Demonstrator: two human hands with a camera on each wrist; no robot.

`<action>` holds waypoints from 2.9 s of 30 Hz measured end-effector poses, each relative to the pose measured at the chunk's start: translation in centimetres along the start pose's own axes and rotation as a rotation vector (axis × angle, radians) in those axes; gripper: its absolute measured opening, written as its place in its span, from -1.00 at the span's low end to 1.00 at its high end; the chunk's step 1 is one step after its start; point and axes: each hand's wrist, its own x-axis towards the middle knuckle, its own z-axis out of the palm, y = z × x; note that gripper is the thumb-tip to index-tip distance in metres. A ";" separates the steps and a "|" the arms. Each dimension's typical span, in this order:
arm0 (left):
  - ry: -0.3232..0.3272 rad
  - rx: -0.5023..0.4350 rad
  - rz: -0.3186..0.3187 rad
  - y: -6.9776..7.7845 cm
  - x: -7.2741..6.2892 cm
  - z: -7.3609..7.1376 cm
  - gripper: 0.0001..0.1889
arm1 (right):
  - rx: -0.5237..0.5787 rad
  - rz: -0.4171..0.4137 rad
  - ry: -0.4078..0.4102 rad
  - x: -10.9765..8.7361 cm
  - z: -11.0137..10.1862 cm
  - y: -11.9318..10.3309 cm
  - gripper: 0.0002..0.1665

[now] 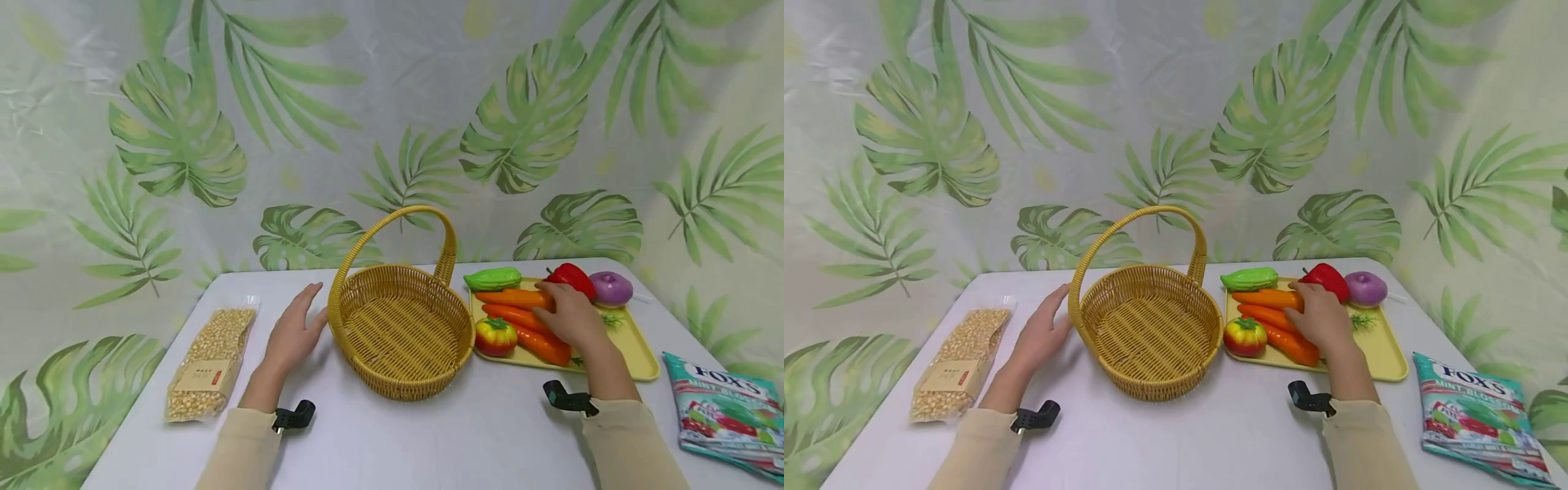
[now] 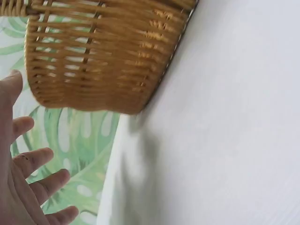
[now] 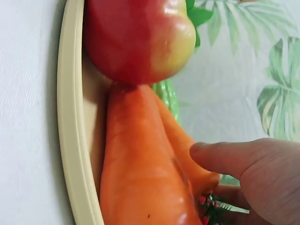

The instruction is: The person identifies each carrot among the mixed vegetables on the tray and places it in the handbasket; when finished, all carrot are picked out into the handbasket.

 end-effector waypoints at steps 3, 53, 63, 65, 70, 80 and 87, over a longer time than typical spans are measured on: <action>-0.020 -0.152 -0.031 0.2 0.1 0.9 -0.40 | -0.006 -0.007 0.016 0.0 -0.1 0.4 -0.35; -0.064 -0.782 0.010 0.1 -0.2 4.8 -0.56 | 0.537 -0.101 0.200 -1.1 -2.4 -5.3 -0.47; -0.062 -0.776 0.006 0.2 -0.2 4.7 -0.52 | 0.515 -0.193 0.133 -1.6 -2.6 -8.0 -0.52; -0.064 -0.775 0.002 0.1 -0.1 4.8 -0.52 | 0.497 -0.215 0.126 -1.7 -2.6 -8.4 -0.53; -0.059 -0.768 0.000 0.2 0.0 4.9 -0.56 | 0.455 -0.292 0.108 -1.5 -2.0 -9.6 -0.56; -0.062 -0.767 0.006 -0.1 -0.2 5.0 -0.56 | 0.444 -0.411 0.035 -0.9 0.5 -13.2 -0.59; -0.071 -0.756 0.007 -0.1 -0.2 4.8 -0.53 | 0.439 -0.470 -0.002 -0.3 2.9 -15.5 -0.63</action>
